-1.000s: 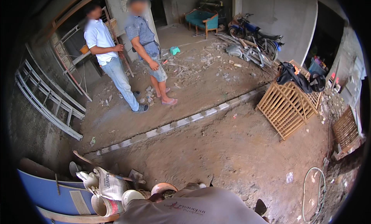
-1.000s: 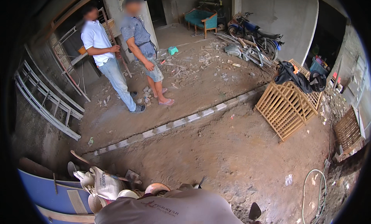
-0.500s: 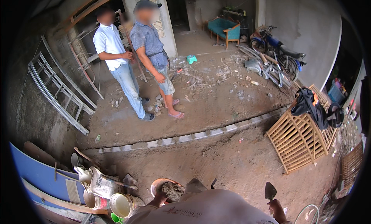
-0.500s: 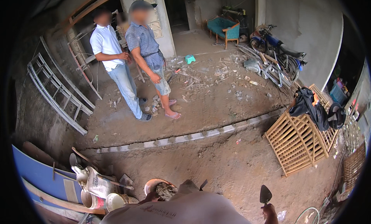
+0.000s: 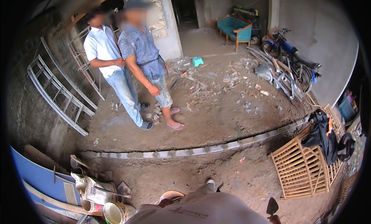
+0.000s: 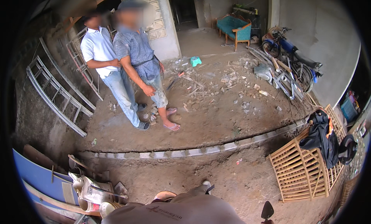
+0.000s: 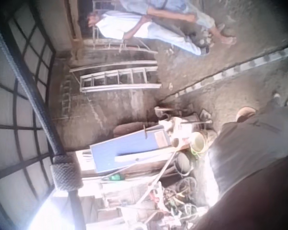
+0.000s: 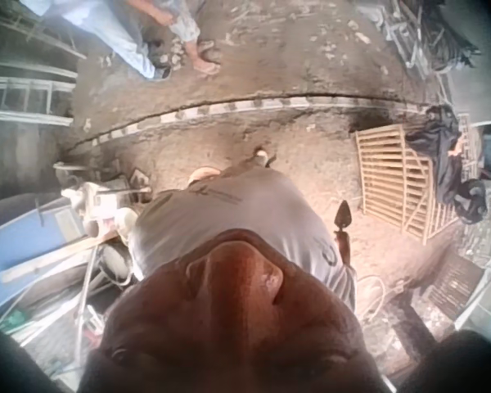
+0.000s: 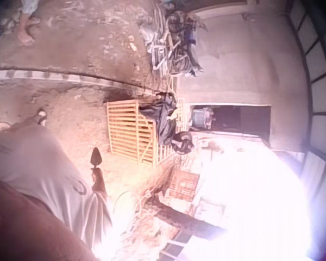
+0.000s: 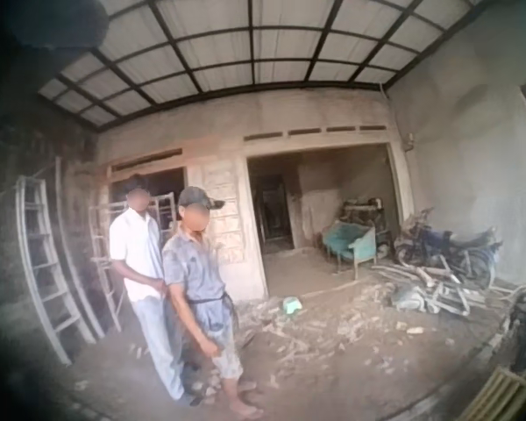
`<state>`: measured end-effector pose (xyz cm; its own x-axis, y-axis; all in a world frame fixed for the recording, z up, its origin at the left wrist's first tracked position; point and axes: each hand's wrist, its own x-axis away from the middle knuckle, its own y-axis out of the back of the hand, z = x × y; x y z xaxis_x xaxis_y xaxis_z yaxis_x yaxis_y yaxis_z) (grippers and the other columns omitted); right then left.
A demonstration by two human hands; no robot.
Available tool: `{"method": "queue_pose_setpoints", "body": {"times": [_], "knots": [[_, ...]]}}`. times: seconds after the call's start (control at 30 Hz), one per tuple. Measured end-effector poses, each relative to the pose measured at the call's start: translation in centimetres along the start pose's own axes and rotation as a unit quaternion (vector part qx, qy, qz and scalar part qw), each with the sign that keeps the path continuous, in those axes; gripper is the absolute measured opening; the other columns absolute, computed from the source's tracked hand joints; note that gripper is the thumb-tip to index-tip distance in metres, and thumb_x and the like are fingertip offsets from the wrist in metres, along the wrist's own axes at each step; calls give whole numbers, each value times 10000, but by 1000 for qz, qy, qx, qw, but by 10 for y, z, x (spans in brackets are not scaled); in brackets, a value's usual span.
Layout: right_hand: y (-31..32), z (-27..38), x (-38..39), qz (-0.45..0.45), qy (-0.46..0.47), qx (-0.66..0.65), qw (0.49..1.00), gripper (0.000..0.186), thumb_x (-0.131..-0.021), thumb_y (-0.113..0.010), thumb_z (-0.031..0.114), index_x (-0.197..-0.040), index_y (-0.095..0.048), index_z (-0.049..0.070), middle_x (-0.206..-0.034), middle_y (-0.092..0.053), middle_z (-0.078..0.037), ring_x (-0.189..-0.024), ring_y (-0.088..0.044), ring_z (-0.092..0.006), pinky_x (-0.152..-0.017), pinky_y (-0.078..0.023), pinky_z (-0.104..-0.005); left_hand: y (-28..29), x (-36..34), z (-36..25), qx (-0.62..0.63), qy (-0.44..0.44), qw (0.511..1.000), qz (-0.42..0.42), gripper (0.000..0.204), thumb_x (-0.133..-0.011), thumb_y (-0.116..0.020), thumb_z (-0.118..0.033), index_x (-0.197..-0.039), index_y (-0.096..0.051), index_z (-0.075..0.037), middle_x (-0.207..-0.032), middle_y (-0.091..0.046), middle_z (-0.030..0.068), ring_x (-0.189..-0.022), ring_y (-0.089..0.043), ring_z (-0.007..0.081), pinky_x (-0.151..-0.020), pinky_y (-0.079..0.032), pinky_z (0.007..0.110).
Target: The person scoops wet cement from a bucket and applies it to a wall using a trowel. They then walk to a pile of cement on the ground, scoop more into the bucket, and return to continue applying the cement to the wall.
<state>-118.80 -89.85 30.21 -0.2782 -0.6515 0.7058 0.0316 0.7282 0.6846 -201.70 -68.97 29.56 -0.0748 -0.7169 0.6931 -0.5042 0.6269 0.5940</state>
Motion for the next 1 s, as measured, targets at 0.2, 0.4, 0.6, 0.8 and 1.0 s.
{"method": "queue_pose_setpoints", "body": {"times": [0.2,0.4,0.6,0.8,1.0], "knots": [[150,111,18,149,-124,-360,912,265,-924,-630,316,-986,-730,78,-695,-674,-123,-624,-655,-241,-610,-527,-449,42,-8,-5,19,38,999,-5,293,-899,-561,-314,-916,-726,-72,-948,-707,156,-924,-662,360,-784,-518,455],[304,137,-65,99,-121,-389,908,296,-865,-730,248,-884,-637,-33,-674,-643,-162,-537,-622,-261,-503,-509,-445,42,-37,-6,48,12,999,-23,266,-893,-620,-302,-942,-713,-58,-884,-695,149,-867,-662,326,-755,-518,429],[413,146,-160,15,-23,-406,914,336,-846,-740,236,-956,-596,-47,-709,-639,-181,-568,-643,-288,-548,-531,-417,105,-84,-64,28,82,993,-84,353,-868,-654,-385,-983,-707,-56,-965,-697,201,-965,-651,387,-818,-515,457],[477,142,-276,62,11,-313,948,335,-854,-716,265,-914,-645,-57,-802,-669,-213,-658,-685,-313,-630,-548,-430,139,-121,-121,41,151,981,-116,353,-876,-649,-376,-988,-702,-46,-977,-697,201,-973,-651,378,-831,-518,445],[565,132,-359,132,52,-322,936,187,-920,-586,174,-883,-669,10,-912,-680,-226,-806,-703,-285,-661,-574,-417,177,-151,-165,97,169,974,-117,317,-870,-639,-374,-1002,-711,-95,-918,-710,175,-918,-683,337,-787,-533,416]]}}
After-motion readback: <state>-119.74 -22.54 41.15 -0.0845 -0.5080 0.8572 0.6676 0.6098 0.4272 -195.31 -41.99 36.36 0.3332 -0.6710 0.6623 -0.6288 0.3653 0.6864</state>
